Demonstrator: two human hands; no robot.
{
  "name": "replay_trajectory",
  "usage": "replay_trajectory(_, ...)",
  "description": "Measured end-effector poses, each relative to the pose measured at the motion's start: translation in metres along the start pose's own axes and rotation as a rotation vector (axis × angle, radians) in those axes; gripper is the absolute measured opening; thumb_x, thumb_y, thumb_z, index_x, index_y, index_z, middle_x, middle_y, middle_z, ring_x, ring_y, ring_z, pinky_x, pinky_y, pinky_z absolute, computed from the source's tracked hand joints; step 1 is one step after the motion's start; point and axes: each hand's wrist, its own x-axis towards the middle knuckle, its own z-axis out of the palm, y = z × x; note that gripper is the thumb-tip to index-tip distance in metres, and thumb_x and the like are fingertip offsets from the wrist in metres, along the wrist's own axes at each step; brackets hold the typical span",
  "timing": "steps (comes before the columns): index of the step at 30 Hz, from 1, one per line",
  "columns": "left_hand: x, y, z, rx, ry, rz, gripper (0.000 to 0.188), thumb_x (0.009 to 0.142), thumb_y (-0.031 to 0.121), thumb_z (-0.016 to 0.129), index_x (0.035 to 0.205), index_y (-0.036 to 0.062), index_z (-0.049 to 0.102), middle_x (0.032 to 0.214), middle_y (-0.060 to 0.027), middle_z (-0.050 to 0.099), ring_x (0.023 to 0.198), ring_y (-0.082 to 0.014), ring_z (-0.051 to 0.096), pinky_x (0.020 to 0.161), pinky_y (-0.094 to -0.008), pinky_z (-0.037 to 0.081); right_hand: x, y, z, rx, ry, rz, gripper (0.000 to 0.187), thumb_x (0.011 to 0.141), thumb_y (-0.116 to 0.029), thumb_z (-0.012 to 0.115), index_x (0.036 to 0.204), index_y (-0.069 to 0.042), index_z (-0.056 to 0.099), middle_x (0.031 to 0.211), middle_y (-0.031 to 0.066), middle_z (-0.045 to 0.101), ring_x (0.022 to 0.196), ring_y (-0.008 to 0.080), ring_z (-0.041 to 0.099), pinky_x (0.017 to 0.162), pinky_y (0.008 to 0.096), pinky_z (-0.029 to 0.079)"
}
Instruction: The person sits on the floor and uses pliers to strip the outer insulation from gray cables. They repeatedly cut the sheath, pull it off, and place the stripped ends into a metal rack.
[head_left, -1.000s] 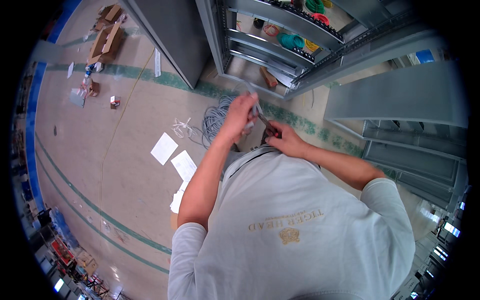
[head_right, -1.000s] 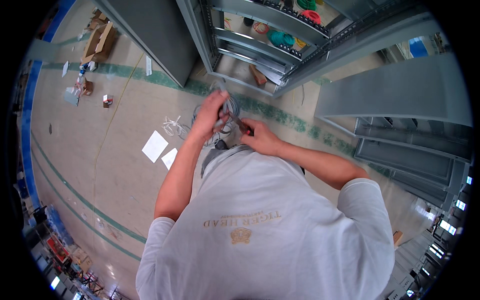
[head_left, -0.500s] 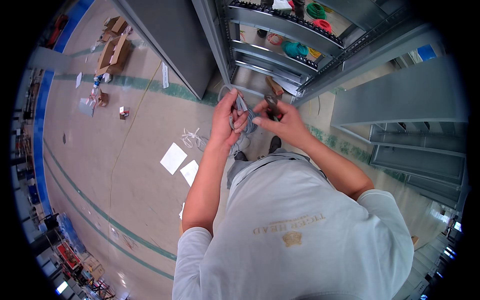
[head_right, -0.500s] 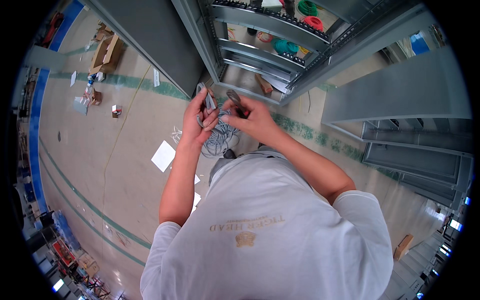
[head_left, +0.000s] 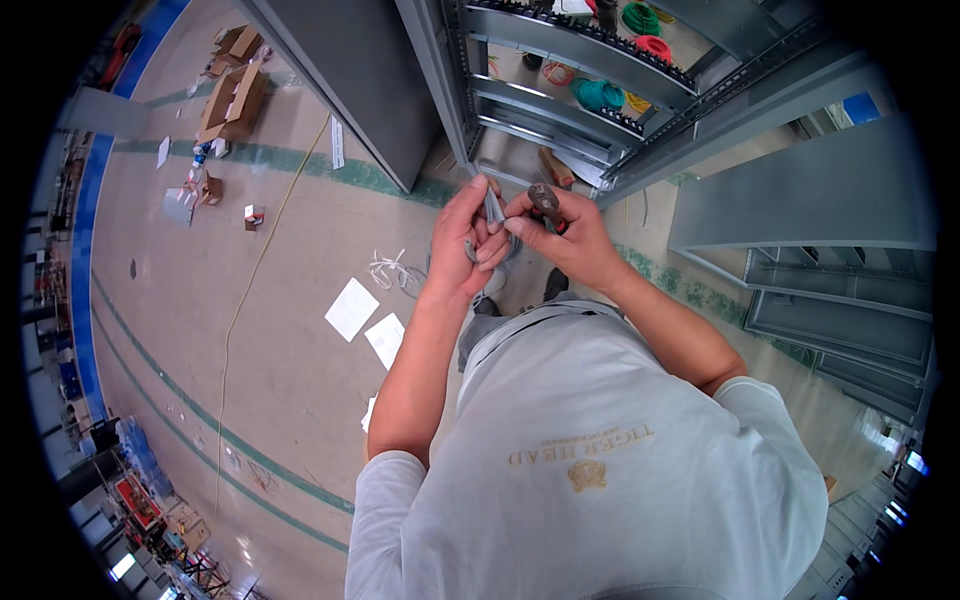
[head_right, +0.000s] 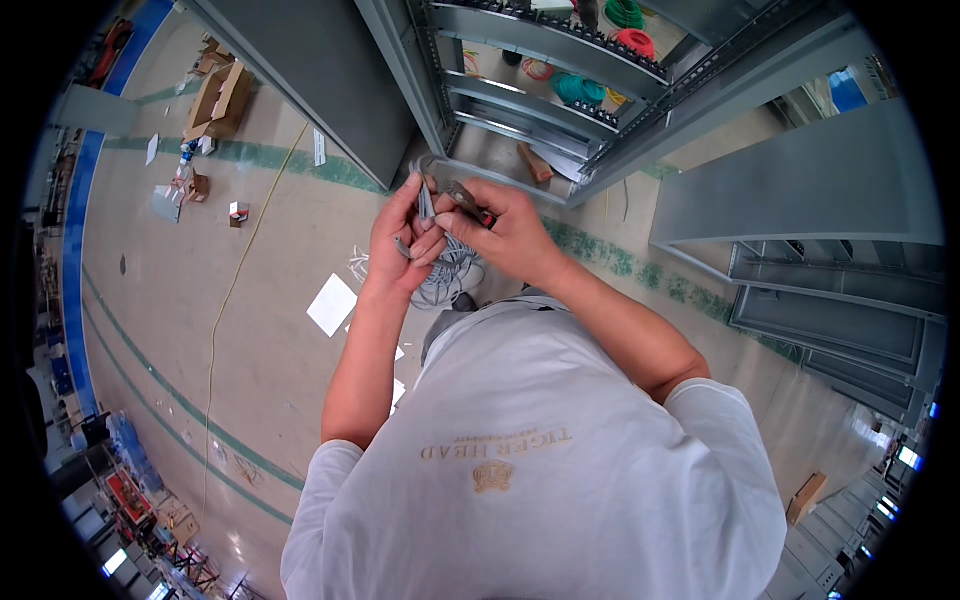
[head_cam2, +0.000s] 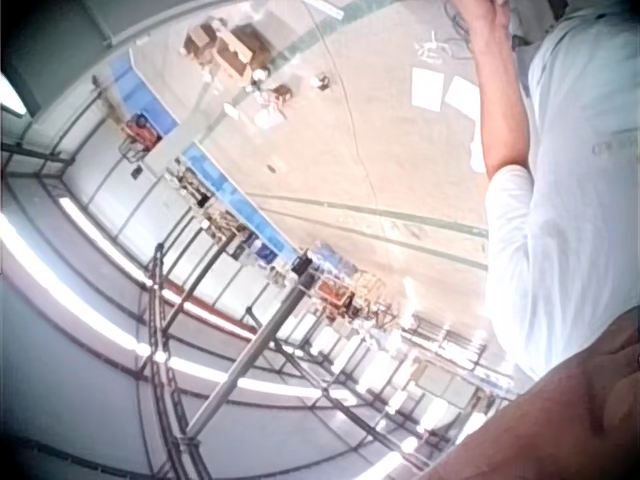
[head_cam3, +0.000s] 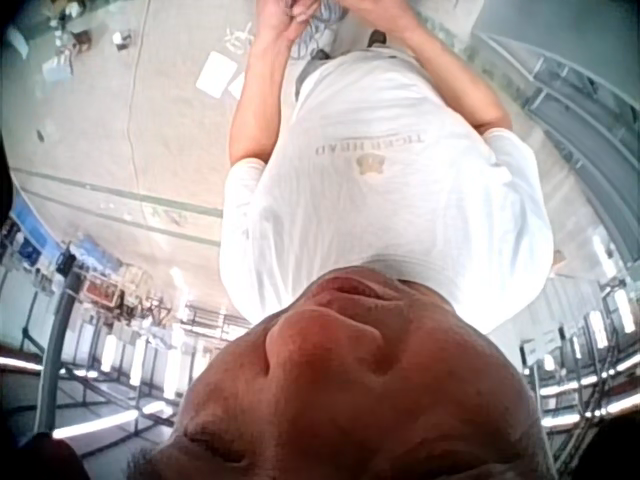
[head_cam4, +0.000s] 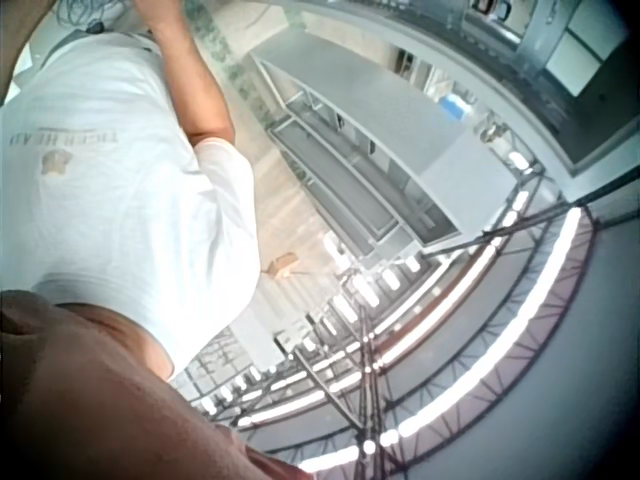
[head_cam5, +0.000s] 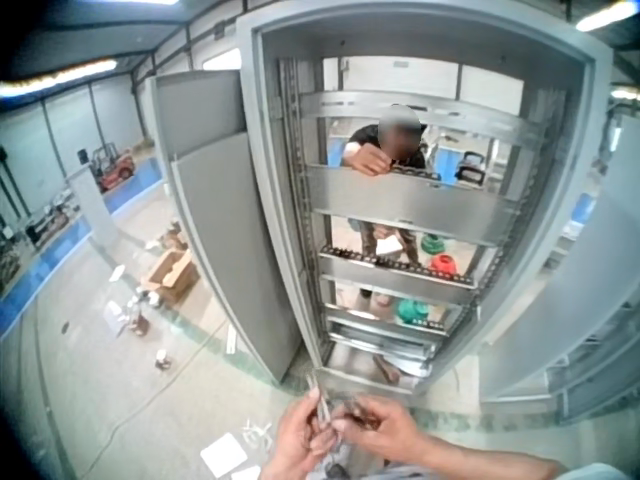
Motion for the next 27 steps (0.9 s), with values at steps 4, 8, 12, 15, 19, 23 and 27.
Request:
replay_trajectory(4, 0.000, -0.003, -0.003, -0.151, -0.015, -0.085, 0.028, 0.108, 0.033, 0.052, 0.105, 0.0064, 0.058, 0.071, -0.0026, 0.055, 0.040, -0.0066, 0.039, 0.034, -0.0213, 0.026, 0.004, -0.004, 0.001, -0.028, -0.003, -0.091, 0.013, 0.093, -0.006, 0.073, 0.103, -0.002, 0.066, 0.094, -0.0014, 0.063, 0.085, 0.0057, 0.056, 0.076, 0.0245, 0.047)
replay_trajectory(8, 0.003, -0.006, -0.009, -0.208, -0.072, -0.148, 0.028, 0.108, 0.032, 0.052, 0.104, 0.0061, 0.060, 0.077, -0.0038, 0.061, 0.041, -0.0056, 0.039, 0.034, -0.0210, 0.027, 0.005, -0.011, 0.002, -0.013, -0.001, -0.027, 0.014, 0.091, -0.006, 0.073, 0.102, -0.002, 0.066, 0.092, -0.0007, 0.064, 0.082, 0.0060, 0.056, 0.075, 0.0246, 0.047)
replay_trajectory(12, 0.006, -0.009, -0.011, -0.231, -0.081, -0.150, 0.028, 0.108, 0.032, 0.051, 0.103, 0.0063, 0.060, 0.080, -0.0053, 0.065, 0.041, -0.0058, 0.040, 0.034, -0.0209, 0.026, 0.006, -0.013, 0.001, -0.017, 0.016, 0.009, 0.014, 0.089, -0.007, 0.075, 0.098, -0.002, 0.066, 0.085, -0.0018, 0.063, 0.079, 0.0056, 0.055, 0.072, 0.0248, 0.046)
replay_trajectory(15, 0.006, -0.010, -0.009, -0.246, -0.050, -0.148, 0.032, 0.109, 0.032, 0.049, 0.102, 0.0021, 0.061, 0.079, -0.0059, 0.065, 0.039, -0.0054, 0.039, 0.032, -0.0201, 0.027, 0.006, -0.016, 0.003, -0.031, 0.045, 0.014, 0.014, 0.088, -0.008, 0.077, 0.095, -0.002, 0.066, 0.082, -0.0026, 0.062, 0.077, 0.0053, 0.054, 0.070, 0.0247, 0.045)
replay_trajectory(19, 0.006, -0.010, -0.004, -0.244, -0.012, -0.132, 0.039, 0.109, 0.032, 0.049, 0.099, -0.0035, 0.062, 0.077, -0.0066, 0.064, 0.039, -0.0061, 0.039, 0.032, -0.0194, 0.031, 0.007, -0.015, 0.003, -0.057, 0.059, 0.013, 0.017, 0.086, -0.009, 0.079, 0.094, -0.002, 0.066, 0.082, -0.0022, 0.062, 0.076, 0.0059, 0.054, 0.067, 0.0246, 0.044)
replay_trajectory(23, 0.008, -0.015, -0.007, -0.100, 0.196, 0.006, 0.031, 0.105, 0.034, 0.058, 0.094, 0.0053, 0.059, 0.075, -0.0024, 0.057, 0.052, -0.0080, 0.047, 0.041, -0.0240, 0.038, -0.003, -0.014, 0.003, -0.137, 0.014, 0.015, 0.019, 0.086, -0.009, 0.080, 0.101, -0.002, 0.071, 0.087, 0.0006, 0.068, 0.077, 0.0091, 0.058, 0.068, 0.0266, 0.046)
replay_trajectory(27, 0.012, -0.026, 0.000, 0.110, 0.367, 0.291, 0.026, 0.103, 0.034, 0.062, 0.092, 0.0111, 0.058, 0.075, 0.0019, 0.049, 0.067, -0.0084, 0.050, 0.055, -0.0276, 0.043, -0.005, -0.029, 0.022, -0.243, 0.019, -0.096, 0.024, 0.085, -0.010, 0.082, 0.107, -0.004, 0.073, 0.087, 0.0032, 0.066, 0.076, 0.0136, 0.060, 0.066, 0.0276, 0.046)
